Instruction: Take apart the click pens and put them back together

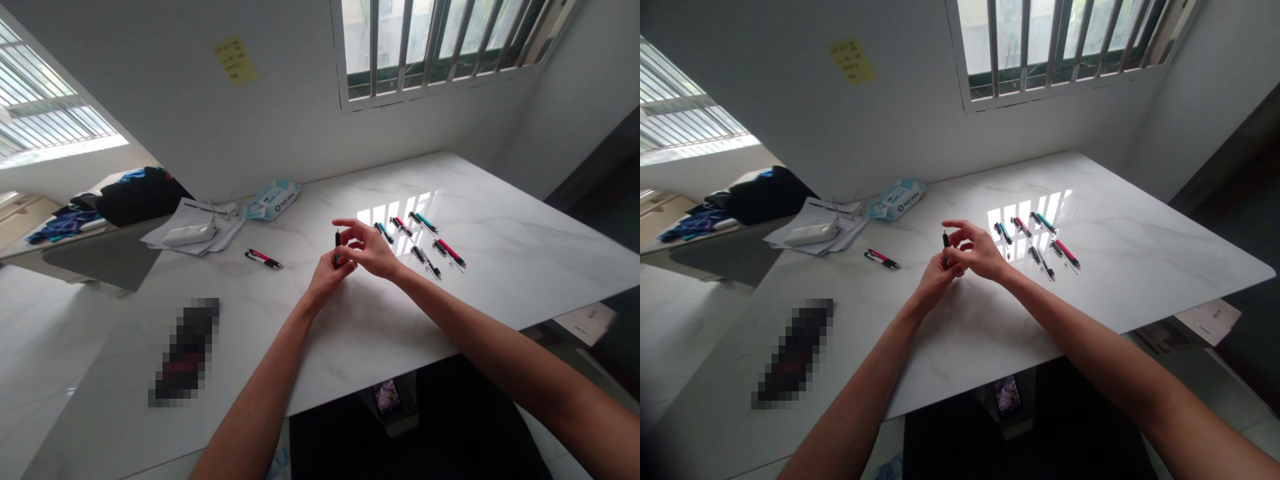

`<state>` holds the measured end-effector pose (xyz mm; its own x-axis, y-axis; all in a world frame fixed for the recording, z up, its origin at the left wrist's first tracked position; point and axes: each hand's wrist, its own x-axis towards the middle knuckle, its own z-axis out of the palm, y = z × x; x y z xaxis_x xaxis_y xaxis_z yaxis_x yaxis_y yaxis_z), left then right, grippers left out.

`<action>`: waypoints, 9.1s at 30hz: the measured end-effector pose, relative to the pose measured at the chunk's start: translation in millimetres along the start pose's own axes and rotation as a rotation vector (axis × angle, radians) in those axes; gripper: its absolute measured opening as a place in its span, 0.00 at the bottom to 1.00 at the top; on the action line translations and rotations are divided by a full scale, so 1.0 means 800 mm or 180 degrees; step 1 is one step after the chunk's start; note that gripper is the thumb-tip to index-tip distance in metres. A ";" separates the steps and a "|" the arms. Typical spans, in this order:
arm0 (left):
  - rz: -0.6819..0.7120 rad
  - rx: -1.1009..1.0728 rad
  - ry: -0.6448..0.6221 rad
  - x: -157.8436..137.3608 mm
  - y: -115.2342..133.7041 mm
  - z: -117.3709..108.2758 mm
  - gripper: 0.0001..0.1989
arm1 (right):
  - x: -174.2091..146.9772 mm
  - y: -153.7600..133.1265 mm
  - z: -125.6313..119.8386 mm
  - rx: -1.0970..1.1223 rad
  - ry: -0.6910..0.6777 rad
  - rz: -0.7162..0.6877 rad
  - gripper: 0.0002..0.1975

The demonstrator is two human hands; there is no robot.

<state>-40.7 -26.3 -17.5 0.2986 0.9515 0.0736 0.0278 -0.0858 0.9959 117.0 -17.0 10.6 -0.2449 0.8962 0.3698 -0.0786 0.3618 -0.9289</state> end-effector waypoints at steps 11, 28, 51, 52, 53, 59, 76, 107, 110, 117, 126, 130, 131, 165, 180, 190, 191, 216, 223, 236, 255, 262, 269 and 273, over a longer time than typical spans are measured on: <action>-0.0076 -0.0343 -0.0125 -0.002 0.001 0.003 0.16 | 0.001 0.002 -0.001 0.0335 -0.0041 0.0038 0.25; -0.0124 -0.0224 -0.0169 -0.005 0.002 0.006 0.23 | 0.001 -0.004 0.002 0.0066 0.0256 -0.0023 0.18; -0.0115 -0.0334 -0.0284 -0.007 0.019 0.008 0.23 | -0.010 -0.048 -0.113 -0.1968 0.0342 0.0280 0.11; -0.0116 -0.0331 -0.0299 -0.008 0.019 0.008 0.23 | -0.019 -0.039 -0.122 -0.2286 0.0255 0.0432 0.09; -0.0116 -0.0332 -0.0312 -0.008 0.020 0.009 0.23 | -0.026 -0.030 -0.128 -0.2565 0.0180 0.0582 0.08; -0.0161 -0.0292 -0.0349 -0.009 0.017 0.010 0.23 | -0.038 0.001 -0.137 -0.3277 -0.0205 0.1035 0.06; -0.0133 -0.0382 -0.0334 -0.008 0.017 0.010 0.22 | -0.040 -0.004 -0.130 -0.3320 -0.0298 0.0997 0.10; -0.0139 -0.0254 0.0226 -0.005 0.021 0.005 0.25 | -0.081 -0.009 -0.034 -0.1273 0.0500 0.0444 0.08; -0.0222 -0.0185 0.0224 -0.007 0.021 0.007 0.23 | -0.088 -0.005 -0.025 -0.1380 0.0466 0.0407 0.07; -0.0226 -0.0191 0.0181 -0.004 0.015 0.005 0.22 | -0.096 -0.012 -0.028 -0.1750 0.0323 0.0355 0.08; 0.0225 0.0745 0.0331 -0.002 0.011 0.001 0.15 | -0.112 -0.013 -0.085 -0.2957 0.0737 0.0571 0.04; 0.0301 0.1612 0.0157 -0.007 0.016 0.006 0.09 | -0.109 0.001 -0.100 -0.3298 0.0651 0.0675 0.06; 0.0295 0.1708 0.0133 -0.009 0.017 0.007 0.08 | -0.109 0.004 -0.100 -0.3373 0.0651 0.0702 0.06; -0.0176 0.3058 0.0050 0.047 0.030 0.094 0.05 | -0.165 0.009 -0.087 -0.3101 0.0853 0.0243 0.06; -0.0274 0.3109 0.0195 0.037 0.020 0.101 0.04 | -0.164 0.008 -0.085 -0.3047 0.0836 0.0298 0.05; -0.0431 0.3469 -0.0194 0.033 0.032 0.087 0.05 | -0.165 0.007 -0.085 -0.3139 0.1031 0.0282 0.05; -0.0458 0.3495 -0.0265 0.032 0.033 0.090 0.05 | -0.165 0.008 -0.086 -0.3160 0.1029 0.0275 0.04; -0.0016 0.3452 -0.0075 0.033 0.010 0.113 0.08 | -0.166 0.013 -0.088 -0.3254 0.0864 0.0180 0.05; 0.0048 0.3356 0.0002 0.032 0.012 0.113 0.07 | -0.166 0.015 -0.089 -0.3289 0.0844 0.0102 0.04; 0.0720 0.0011 -0.0796 0.022 0.041 0.130 0.27 | -0.155 -0.018 -0.075 -0.1937 0.1558 -0.0321 0.14; -0.0256 -0.1139 0.0041 0.034 0.032 0.116 0.19 | -0.128 -0.027 -0.103 -0.1234 0.2162 0.0154 0.15; -0.0671 -0.1533 -0.0263 0.031 0.032 0.116 0.18 | -0.117 -0.033 -0.117 -0.0592 0.1915 0.0092 0.15; -0.0909 -0.1625 -0.0488 0.025 0.031 0.124 0.19 | -0.099 -0.039 -0.132 -0.0299 0.1851 0.0256 0.16; -0.0921 -0.1603 -0.0375 0.027 0.029 0.124 0.19 | -0.099 -0.032 -0.139 -0.0313 0.1918 0.0259 0.15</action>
<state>60.8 -36.6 2.3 0.4510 0.8737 -0.1822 -0.3236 0.3503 0.8789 246.1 -68.9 6.7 0.3451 0.8990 0.2695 0.0138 0.2823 -0.9592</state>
